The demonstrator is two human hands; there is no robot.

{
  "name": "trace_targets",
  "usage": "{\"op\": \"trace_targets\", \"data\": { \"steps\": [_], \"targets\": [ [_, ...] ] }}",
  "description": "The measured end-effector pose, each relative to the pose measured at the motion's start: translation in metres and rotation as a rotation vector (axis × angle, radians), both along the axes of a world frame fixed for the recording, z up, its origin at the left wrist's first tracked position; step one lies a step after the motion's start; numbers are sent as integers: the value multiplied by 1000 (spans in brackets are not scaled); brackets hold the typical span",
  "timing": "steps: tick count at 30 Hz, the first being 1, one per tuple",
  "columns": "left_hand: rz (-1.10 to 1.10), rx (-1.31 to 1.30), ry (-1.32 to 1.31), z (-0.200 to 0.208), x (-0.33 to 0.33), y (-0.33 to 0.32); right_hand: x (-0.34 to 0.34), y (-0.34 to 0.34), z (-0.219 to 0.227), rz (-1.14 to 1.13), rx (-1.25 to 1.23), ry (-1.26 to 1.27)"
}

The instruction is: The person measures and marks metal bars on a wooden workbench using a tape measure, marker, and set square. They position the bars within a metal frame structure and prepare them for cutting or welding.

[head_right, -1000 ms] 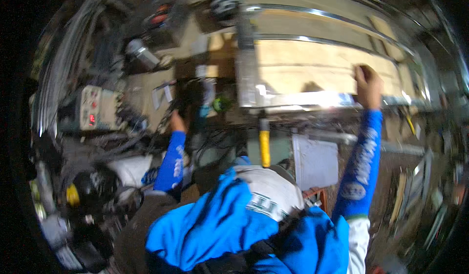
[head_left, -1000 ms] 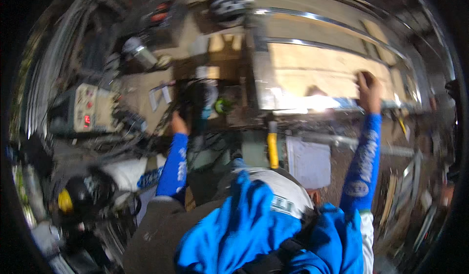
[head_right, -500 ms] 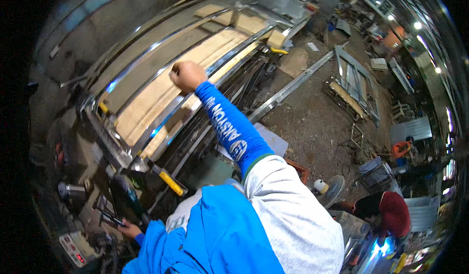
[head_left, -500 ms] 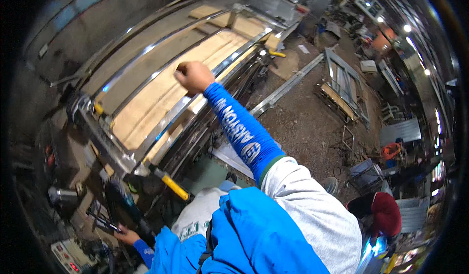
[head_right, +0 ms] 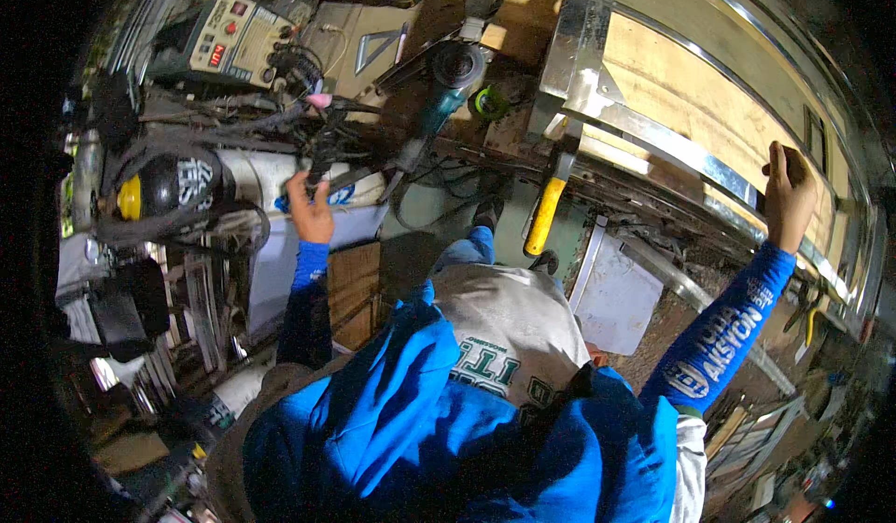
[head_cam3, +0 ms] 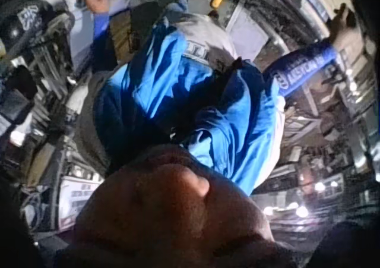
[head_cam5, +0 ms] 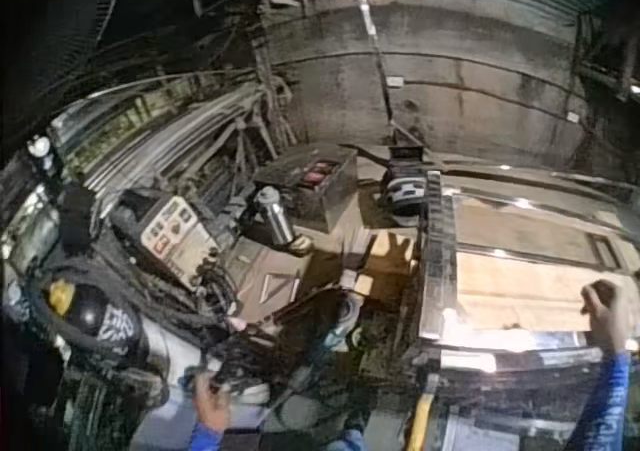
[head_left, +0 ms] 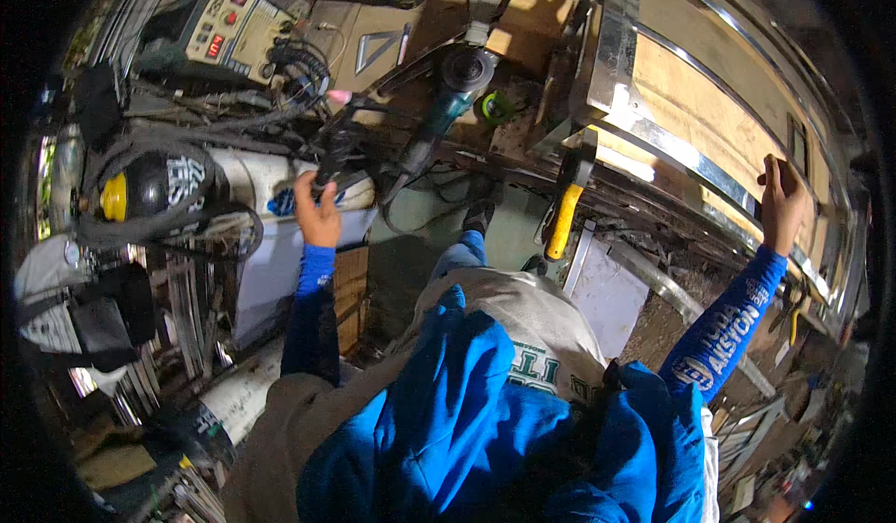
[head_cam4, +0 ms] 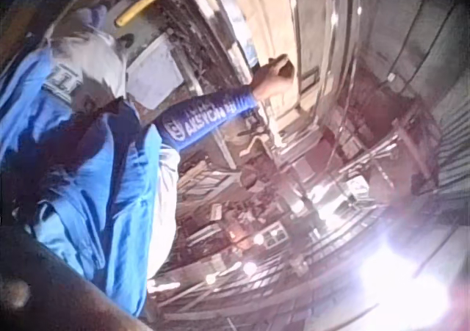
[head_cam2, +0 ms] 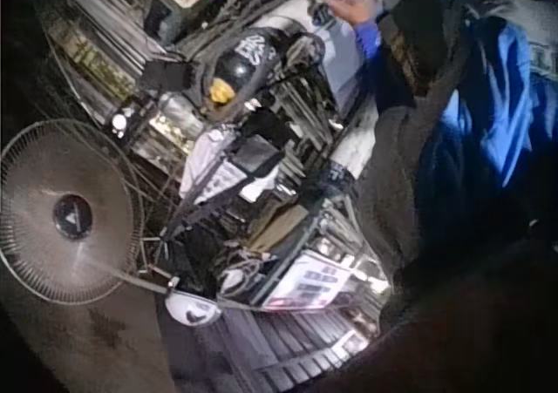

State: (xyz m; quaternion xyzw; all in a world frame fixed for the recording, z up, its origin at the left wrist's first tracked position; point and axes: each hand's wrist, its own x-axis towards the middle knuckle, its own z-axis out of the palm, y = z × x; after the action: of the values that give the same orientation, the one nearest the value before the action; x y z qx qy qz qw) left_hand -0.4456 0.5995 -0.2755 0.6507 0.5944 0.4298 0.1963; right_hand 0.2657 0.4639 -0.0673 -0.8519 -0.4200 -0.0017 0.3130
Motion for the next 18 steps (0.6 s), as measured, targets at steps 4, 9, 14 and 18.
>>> {"op": "trace_targets", "data": {
  "steps": [4,9,14,18],
  "targets": [
    [257,181,243,16,-54,-67,-1,-2,-1,56,-10,-3],
    [477,119,58,50,-55,-169,-21,-12,-9,156,692,-109],
    [348,162,-193,73,70,-263,-160,-74,-21,614,670,357],
    [-90,-13,-777,48,166,-306,-273,-110,-86,1403,-156,699]
  ]
}}
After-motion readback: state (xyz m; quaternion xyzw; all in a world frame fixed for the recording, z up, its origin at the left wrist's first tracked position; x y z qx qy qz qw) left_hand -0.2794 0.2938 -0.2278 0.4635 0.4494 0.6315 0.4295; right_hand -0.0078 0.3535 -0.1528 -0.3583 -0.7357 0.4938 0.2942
